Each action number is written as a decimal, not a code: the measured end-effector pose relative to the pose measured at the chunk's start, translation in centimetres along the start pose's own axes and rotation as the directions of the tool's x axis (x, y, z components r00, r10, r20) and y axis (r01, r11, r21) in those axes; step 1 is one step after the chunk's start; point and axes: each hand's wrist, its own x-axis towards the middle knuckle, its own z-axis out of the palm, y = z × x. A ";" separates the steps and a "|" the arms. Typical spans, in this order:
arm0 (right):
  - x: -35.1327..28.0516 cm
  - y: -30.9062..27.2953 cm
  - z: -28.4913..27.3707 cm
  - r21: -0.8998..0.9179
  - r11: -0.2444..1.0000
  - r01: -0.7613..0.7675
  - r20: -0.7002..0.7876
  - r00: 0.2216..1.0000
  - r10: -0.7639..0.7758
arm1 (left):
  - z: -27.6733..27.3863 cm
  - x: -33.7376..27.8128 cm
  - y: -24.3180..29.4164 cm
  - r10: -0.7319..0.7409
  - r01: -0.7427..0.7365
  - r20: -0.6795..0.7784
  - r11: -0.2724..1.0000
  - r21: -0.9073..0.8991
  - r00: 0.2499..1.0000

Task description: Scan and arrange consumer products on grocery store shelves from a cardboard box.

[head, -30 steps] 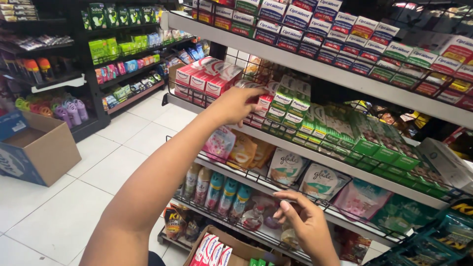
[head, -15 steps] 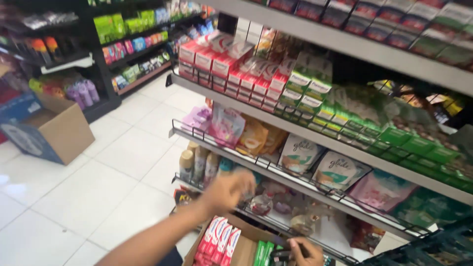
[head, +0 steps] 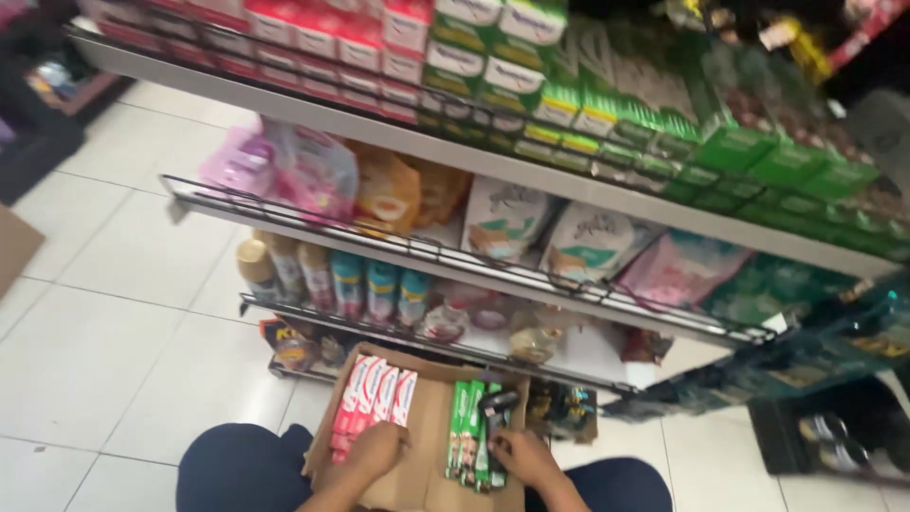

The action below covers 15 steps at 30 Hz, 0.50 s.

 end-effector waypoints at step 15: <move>0.7 0.4 0.4 0.269 0.955 -0.120 0.066 0.992 0.107 | 1.5 0.9 -1.8 -0.252 0.249 -0.180 0.968 -0.036 0.951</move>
